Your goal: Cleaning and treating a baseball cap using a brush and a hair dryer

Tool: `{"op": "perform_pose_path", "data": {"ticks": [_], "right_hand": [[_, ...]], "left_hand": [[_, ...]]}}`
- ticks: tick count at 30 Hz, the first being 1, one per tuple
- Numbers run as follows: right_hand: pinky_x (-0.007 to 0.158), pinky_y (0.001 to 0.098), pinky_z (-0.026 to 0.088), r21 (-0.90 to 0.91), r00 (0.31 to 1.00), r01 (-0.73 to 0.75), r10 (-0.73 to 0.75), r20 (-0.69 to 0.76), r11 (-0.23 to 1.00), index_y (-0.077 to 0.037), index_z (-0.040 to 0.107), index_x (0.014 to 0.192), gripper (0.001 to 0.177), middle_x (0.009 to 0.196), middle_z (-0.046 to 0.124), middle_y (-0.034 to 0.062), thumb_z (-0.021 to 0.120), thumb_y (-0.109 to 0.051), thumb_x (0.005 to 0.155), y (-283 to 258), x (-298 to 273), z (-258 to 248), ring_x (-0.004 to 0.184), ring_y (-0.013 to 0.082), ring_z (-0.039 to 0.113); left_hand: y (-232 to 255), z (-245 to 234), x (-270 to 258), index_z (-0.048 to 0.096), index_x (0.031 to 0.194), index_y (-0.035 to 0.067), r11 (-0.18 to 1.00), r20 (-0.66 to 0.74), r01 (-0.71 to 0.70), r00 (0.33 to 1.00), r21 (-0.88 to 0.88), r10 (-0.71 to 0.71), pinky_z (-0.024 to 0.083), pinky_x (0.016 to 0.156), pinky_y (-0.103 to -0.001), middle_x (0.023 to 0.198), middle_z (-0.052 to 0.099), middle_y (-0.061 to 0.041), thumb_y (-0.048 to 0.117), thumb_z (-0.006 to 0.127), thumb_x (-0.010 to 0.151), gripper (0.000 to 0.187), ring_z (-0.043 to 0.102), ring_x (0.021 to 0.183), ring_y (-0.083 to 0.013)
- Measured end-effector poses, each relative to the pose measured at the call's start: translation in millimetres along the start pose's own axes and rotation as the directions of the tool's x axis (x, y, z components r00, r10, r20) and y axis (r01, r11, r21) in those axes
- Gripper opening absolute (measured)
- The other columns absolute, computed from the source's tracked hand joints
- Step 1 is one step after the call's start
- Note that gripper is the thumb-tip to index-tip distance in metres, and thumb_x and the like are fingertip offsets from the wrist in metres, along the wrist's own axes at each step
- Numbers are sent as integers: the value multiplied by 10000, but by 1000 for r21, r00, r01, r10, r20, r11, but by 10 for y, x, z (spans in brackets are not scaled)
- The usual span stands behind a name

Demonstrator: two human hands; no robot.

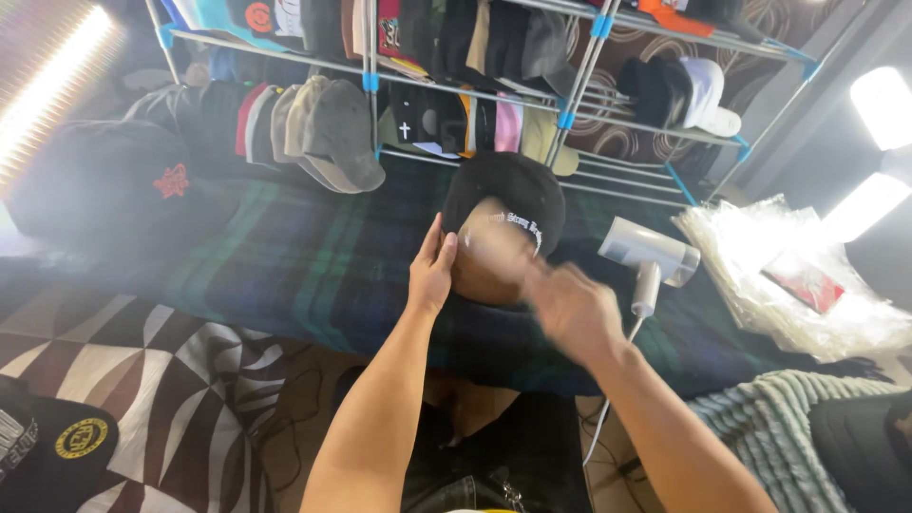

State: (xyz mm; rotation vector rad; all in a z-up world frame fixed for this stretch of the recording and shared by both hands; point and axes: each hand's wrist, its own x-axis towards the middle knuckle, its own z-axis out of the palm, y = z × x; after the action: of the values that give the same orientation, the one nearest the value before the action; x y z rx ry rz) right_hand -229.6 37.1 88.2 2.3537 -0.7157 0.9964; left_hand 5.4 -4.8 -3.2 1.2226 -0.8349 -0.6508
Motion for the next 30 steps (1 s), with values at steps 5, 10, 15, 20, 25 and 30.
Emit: {"op": "perform_pose_path", "data": {"ticks": [5,10,15,20,25,30], "right_hand": [[796,281,591,156,994,5,12,-107,988,-238,775,1114,225,1082,776,-14,672,-316,930,-114,-247,144,949,167,742],[762,401,556,130,920,-189,221,-322,973,-24,690,1165,271,1007,683,139,752,-137,928,18,-184,188,889,336,691],[818,413,526,292,963,15,65,-261,956,-8,692,1246,390,1041,644,150,724,-125,876,-318,-66,187,951,361,655],[967,456,481,555,986,-13,102,-129,832,-49,741,1214,324,1114,699,137,710,-247,959,452,247,141,1131,360,632],[991,430,482,667,770,-495,637,39,557,-204,762,1195,330,1133,724,25,540,-92,978,920,672,965,1140,224,652],[1052,467,449,688,749,-506,660,51,521,-185,724,1253,263,1277,689,118,565,-199,1044,789,625,1222,1264,334,598]], "left_hand": [[-167,11,-35,637,1397,285,986,-95,-65,994,-153,51,489,1090,-398,1345,671,-145,414,584,1018,404,603,1294,-279],[98,418,-962,529,1435,63,823,-92,-138,990,-552,104,520,762,-164,1029,708,-84,221,442,1070,407,644,888,-92],[754,559,-1056,387,1520,44,878,-12,-151,987,-454,163,531,961,-438,1288,631,-219,342,578,1022,611,643,1150,-305],[1335,347,-504,433,1503,56,959,37,-219,976,180,216,530,901,-545,1013,736,-234,345,463,1041,546,706,1027,-415],[1487,948,-53,347,1560,278,658,376,-314,925,684,50,588,773,-539,1114,707,-154,401,356,1026,548,740,980,-376],[1700,108,-520,364,1562,295,670,256,-163,966,724,-43,369,1083,-507,1331,634,-119,313,325,1049,514,583,1278,-352]]}}
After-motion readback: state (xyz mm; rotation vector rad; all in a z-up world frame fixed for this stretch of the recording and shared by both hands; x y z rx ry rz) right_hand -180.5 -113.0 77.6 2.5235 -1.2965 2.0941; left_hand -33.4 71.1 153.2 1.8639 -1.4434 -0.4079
